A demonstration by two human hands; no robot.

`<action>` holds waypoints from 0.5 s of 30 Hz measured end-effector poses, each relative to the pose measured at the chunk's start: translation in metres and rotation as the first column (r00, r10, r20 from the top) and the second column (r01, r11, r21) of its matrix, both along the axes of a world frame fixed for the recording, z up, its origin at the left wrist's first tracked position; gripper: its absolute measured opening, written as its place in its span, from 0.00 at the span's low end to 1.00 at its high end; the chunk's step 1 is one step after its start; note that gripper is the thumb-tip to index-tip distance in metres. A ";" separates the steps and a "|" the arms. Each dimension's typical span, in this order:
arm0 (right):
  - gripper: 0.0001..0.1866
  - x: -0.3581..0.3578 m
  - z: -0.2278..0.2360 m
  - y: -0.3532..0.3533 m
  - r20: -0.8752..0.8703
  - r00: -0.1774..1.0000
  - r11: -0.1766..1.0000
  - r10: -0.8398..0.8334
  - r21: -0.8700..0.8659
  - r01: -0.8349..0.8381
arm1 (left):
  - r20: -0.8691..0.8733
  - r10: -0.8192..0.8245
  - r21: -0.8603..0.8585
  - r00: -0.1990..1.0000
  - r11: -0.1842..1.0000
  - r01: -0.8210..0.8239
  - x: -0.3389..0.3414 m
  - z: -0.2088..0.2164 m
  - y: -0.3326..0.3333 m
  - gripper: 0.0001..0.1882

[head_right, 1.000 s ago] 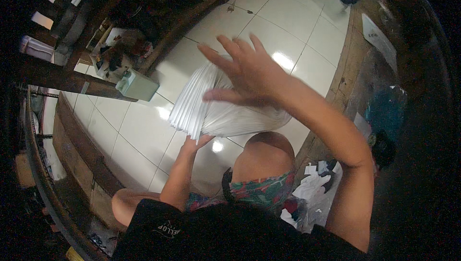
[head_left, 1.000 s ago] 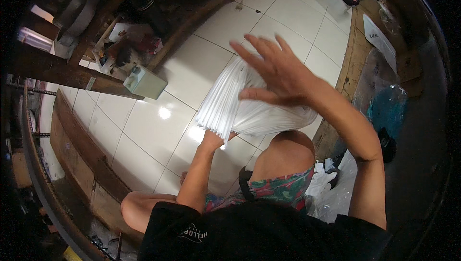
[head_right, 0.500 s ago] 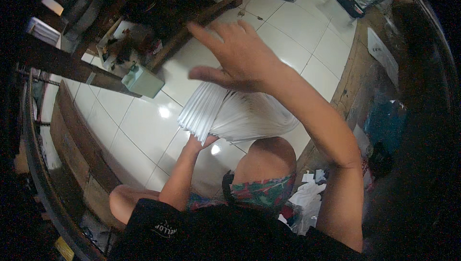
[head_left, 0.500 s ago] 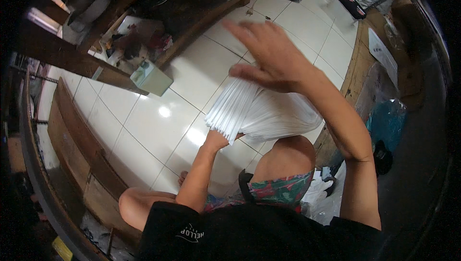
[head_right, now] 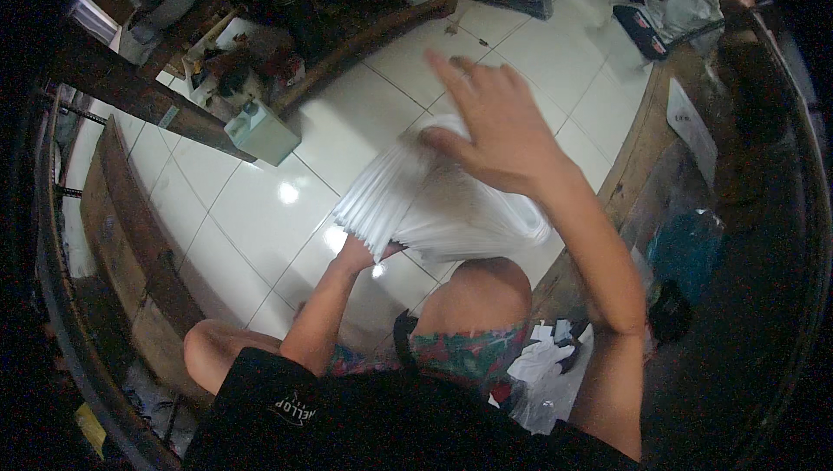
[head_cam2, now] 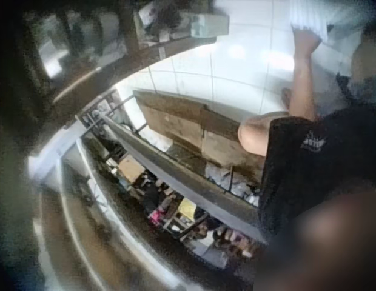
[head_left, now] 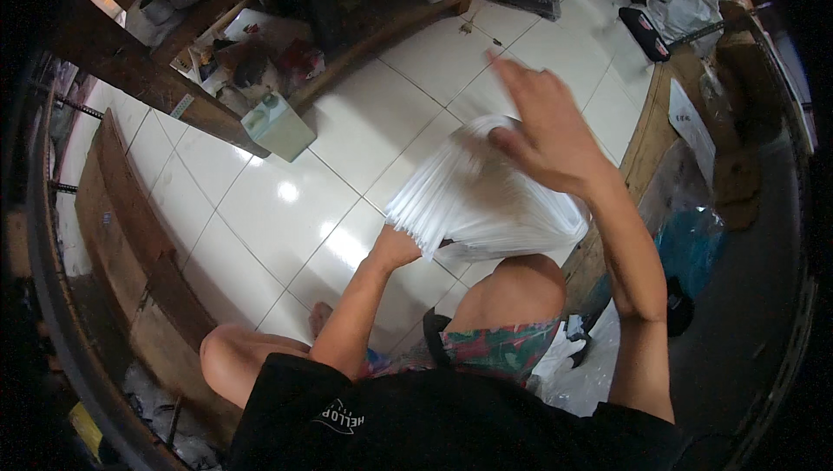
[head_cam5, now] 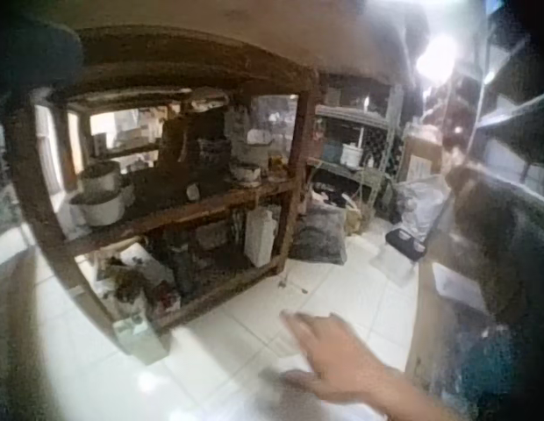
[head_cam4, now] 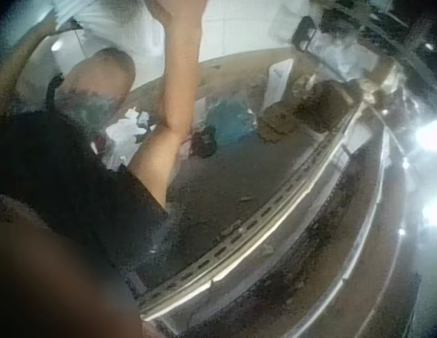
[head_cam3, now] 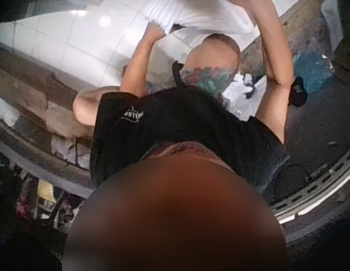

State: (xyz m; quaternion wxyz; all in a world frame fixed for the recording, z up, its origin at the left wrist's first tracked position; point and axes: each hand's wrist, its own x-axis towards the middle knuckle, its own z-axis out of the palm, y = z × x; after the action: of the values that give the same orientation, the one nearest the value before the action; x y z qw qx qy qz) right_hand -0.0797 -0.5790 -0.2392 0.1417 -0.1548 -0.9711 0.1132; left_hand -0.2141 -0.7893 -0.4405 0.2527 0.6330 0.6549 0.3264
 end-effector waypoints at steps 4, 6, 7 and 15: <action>0.42 0.001 0.000 -0.004 -0.008 1.000 0.996 0.011 0.091 -0.010 | 0.078 0.071 0.138 0.994 0.987 -0.081 0.010 0.006 0.003 0.24; 0.42 -0.002 0.010 -0.007 0.002 1.000 0.997 0.020 0.079 -0.020 | 0.054 0.069 0.148 0.996 0.986 -0.076 0.006 0.005 0.003 0.24; 0.41 0.001 0.026 -0.011 -0.093 0.996 0.999 -0.008 0.053 0.013 | -0.003 0.045 0.174 0.999 0.984 -0.043 0.006 0.003 0.002 0.24; 0.25 0.007 0.035 -0.021 -0.111 0.994 0.996 -0.007 0.087 0.017 | -0.007 0.075 0.160 0.997 0.984 -0.073 0.007 0.006 0.005 0.25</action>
State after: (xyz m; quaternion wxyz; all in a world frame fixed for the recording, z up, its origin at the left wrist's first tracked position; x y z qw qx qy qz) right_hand -0.0727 -0.5997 -0.2046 0.2026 -0.1476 -0.9649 0.0781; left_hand -0.2071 -0.7844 -0.4345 0.1845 0.6287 0.6514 0.3827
